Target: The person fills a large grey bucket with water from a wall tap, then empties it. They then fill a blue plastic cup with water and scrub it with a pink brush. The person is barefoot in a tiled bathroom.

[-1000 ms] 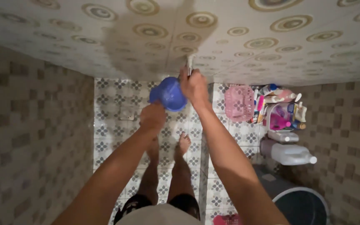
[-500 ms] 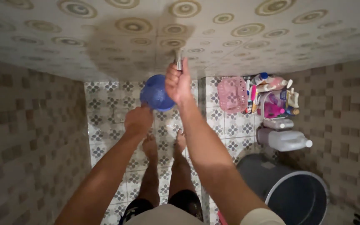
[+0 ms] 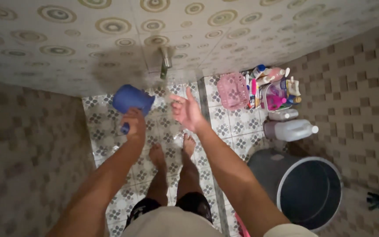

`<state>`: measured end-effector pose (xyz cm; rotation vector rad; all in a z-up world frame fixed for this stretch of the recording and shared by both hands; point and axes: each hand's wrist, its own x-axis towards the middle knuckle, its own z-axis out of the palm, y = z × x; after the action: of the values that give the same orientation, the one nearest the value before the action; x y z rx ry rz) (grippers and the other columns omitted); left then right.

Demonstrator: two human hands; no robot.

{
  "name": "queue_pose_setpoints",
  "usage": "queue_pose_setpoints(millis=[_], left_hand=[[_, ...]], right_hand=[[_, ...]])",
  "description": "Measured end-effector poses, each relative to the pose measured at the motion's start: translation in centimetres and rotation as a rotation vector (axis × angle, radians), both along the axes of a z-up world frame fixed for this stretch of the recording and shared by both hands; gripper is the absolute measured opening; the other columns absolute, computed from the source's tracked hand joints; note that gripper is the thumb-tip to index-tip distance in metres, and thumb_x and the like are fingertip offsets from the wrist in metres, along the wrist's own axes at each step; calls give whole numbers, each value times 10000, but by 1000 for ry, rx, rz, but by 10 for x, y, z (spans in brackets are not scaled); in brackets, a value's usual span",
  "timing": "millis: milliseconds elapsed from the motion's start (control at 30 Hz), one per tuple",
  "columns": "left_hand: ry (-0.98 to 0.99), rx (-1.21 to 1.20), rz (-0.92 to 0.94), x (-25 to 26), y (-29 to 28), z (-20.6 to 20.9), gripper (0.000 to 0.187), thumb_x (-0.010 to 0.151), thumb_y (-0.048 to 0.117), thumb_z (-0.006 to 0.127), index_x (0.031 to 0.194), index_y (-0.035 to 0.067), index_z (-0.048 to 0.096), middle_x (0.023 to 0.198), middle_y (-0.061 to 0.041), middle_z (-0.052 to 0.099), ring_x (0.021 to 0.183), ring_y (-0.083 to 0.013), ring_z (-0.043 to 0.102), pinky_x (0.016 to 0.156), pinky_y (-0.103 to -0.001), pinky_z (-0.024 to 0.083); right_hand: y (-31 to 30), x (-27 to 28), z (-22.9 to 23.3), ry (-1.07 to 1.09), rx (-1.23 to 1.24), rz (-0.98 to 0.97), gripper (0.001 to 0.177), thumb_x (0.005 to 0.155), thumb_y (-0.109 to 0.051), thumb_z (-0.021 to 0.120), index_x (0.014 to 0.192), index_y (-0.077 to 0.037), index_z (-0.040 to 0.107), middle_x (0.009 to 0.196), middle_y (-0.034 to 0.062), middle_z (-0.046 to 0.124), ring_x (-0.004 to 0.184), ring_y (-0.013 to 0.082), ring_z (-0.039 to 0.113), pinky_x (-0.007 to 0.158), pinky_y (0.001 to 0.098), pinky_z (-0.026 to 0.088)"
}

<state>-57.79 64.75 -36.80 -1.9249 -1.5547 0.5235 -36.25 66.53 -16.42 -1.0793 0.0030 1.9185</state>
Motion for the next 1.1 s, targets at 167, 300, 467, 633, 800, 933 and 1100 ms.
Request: queue_pose_setpoints(millis=[167, 300, 467, 633, 800, 933, 1100], left_hand=[[575, -20, 280, 9, 6, 70, 238, 931, -24, 459, 962, -79, 688, 840, -260, 672, 736, -452, 653, 665, -556, 535], [464, -9, 237, 31, 29, 45, 251, 978, -16, 464, 1156, -88, 626, 911, -305, 642, 709, -479, 642, 579, -564, 529], [-187, -575, -198, 67, 2, 194, 280, 948, 284, 576, 968, 105, 790, 791, -93, 706, 674, -353, 668, 418, -637, 457], [-610, -950, -41, 114, 13, 222, 363, 903, 369, 581, 1027, 86, 771, 981, -152, 781, 966, -378, 755, 737, -561, 581], [-906, -1027, 90, 173, 3, 261, 613, 922, 609, 507, 1241, 110, 667, 1138, -216, 740, 1117, -440, 701, 910, -573, 546], [-1008, -1065, 142, 215, -7, 321, 627, 956, 586, 508, 1336, 99, 613, 1257, -233, 692, 1224, -428, 640, 1006, -560, 514], [-1062, -1034, 225, 257, -9, 318, 600, 986, 569, 489, 1364, 117, 604, 1274, -233, 689, 1254, -410, 624, 1033, -548, 509]], right_hand=[[-40, 39, -13, -136, -28, -35, 690, 904, -793, 490, 1132, -170, 680, 744, -54, 595, 575, 95, 493, 483, 261, 393], [-58, 65, 9, -230, -10, -44, 672, 928, -763, 489, 1173, -161, 658, 811, -27, 616, 608, 101, 499, 520, 247, 408], [-82, 99, 25, -311, 13, -119, 647, 966, -720, 481, 1219, -140, 618, 875, -2, 581, 641, 109, 477, 522, 243, 403], [-106, 144, 42, -363, 20, -137, 651, 961, -726, 476, 1207, -146, 637, 900, 18, 643, 655, 125, 574, 534, 248, 483], [-124, 198, 45, -366, 60, -199, 701, 942, -765, 451, 1189, -139, 646, 895, 20, 672, 673, 124, 609, 579, 243, 510], [-137, 244, 62, -377, 56, -248, 623, 937, -730, 513, 1160, -165, 647, 890, 20, 691, 674, 127, 620, 591, 247, 517], [-149, 310, 54, -502, -17, -134, 547, 983, -669, 503, 1158, -177, 666, 895, -6, 693, 673, 133, 635, 598, 266, 545]])
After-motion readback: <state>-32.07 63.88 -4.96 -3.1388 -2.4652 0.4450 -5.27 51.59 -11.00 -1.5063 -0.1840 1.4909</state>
